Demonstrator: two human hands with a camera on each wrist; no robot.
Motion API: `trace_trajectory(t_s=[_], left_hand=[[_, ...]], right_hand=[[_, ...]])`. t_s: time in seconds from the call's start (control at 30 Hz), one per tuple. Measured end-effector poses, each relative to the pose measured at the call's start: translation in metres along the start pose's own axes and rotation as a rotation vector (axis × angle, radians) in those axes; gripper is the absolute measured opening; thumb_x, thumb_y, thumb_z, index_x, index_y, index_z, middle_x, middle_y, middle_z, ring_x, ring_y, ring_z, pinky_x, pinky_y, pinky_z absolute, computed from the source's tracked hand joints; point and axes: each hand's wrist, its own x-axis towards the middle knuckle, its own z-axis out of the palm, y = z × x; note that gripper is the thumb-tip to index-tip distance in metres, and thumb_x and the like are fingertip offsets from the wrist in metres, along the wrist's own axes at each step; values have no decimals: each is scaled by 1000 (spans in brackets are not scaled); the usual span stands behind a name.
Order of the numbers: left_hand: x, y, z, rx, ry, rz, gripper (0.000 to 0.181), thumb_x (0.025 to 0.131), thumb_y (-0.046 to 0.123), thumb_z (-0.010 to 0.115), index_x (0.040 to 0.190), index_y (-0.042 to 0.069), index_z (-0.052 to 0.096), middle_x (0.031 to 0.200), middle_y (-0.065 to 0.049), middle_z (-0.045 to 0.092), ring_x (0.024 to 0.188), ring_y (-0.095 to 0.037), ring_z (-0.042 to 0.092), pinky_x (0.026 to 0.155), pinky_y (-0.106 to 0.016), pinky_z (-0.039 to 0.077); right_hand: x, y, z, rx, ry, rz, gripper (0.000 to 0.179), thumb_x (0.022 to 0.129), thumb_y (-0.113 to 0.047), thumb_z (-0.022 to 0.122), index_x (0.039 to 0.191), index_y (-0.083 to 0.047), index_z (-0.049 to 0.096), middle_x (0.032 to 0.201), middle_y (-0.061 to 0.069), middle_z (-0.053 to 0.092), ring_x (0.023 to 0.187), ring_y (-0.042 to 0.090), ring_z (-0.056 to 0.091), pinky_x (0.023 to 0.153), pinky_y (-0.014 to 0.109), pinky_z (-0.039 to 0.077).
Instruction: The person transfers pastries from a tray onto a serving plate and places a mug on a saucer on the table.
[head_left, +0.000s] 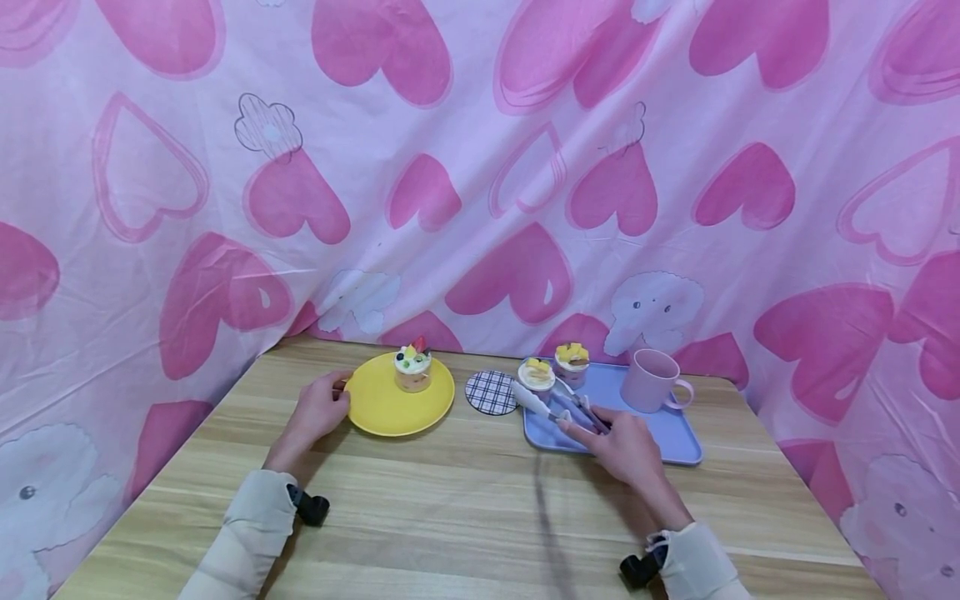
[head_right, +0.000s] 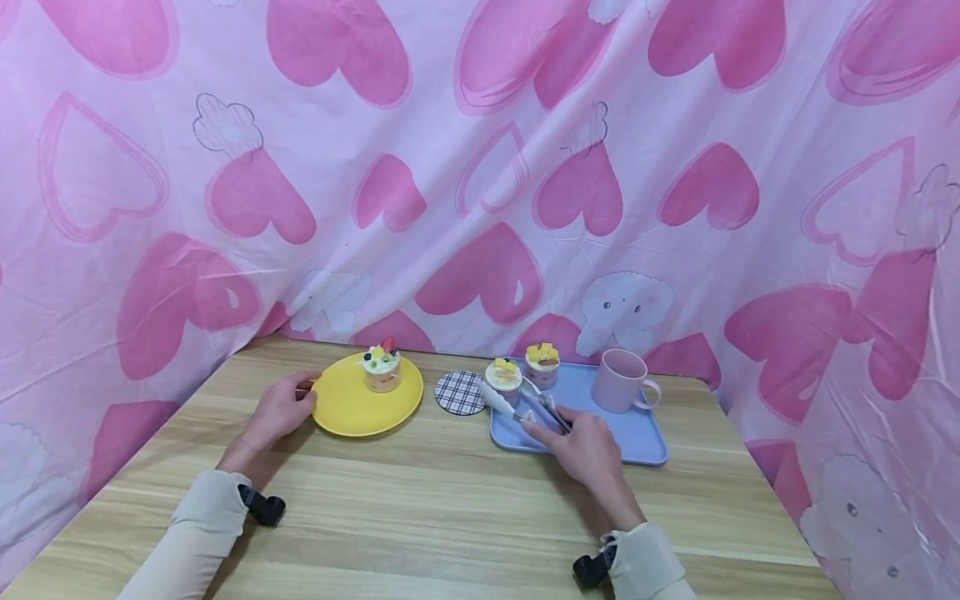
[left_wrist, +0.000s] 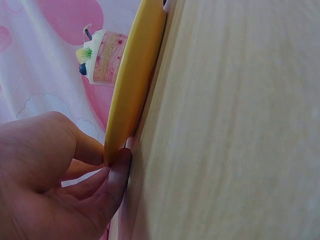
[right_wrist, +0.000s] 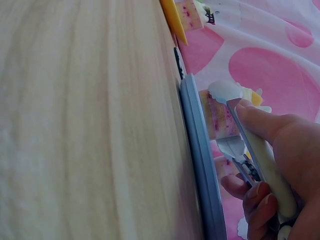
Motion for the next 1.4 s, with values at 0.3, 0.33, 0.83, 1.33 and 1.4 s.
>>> trace_trajectory(t_s=[0.3, 0.33, 0.83, 1.33, 1.4], left_hand=[[0, 0, -1, -5, -7, -7, 51, 104, 7, 52, 152, -9, 53, 137, -31, 68, 122, -41, 66, 105, -54, 58], [0, 0, -1, -6, -7, -7, 51, 104, 7, 52, 152, -9, 53, 137, -31, 68, 122, -41, 66, 105, -54, 58], [0, 0, 0, -1, -2, 4, 51, 103, 6, 53, 152, -9, 54, 136, -31, 68, 123, -41, 66, 106, -56, 58], [0, 1, -1, -16, -16, -20, 52, 104, 7, 52, 154, -9, 52, 139, -32, 66, 123, -41, 65, 105, -54, 59], [0, 0, -1, -19, -17, -21, 52, 104, 7, 52, 154, -9, 51, 139, -32, 66, 123, -41, 65, 105, -54, 59]], right_hand=[[-3, -7, 6, 27, -6, -5, 109, 77, -90, 72, 153, -13, 62, 74, 3, 55, 76, 22, 53, 58, 31, 33], [-3, -8, 8, 31, -5, -7, 108, 77, -89, 72, 153, -13, 62, 73, 2, 54, 74, 22, 52, 57, 31, 33], [-13, -22, 21, 63, 32, -54, 102, 77, -87, 75, 150, -17, 66, 76, 1, 64, 78, 18, 56, 60, 28, 36], [-20, -41, 35, 95, 37, -134, 91, 78, -78, 81, 146, -18, 70, 122, 8, 77, 87, 19, 61, 67, 29, 44], [-21, -44, 39, 96, 45, -141, 91, 77, -79, 81, 145, -18, 71, 128, 8, 78, 88, 19, 62, 69, 29, 46]])
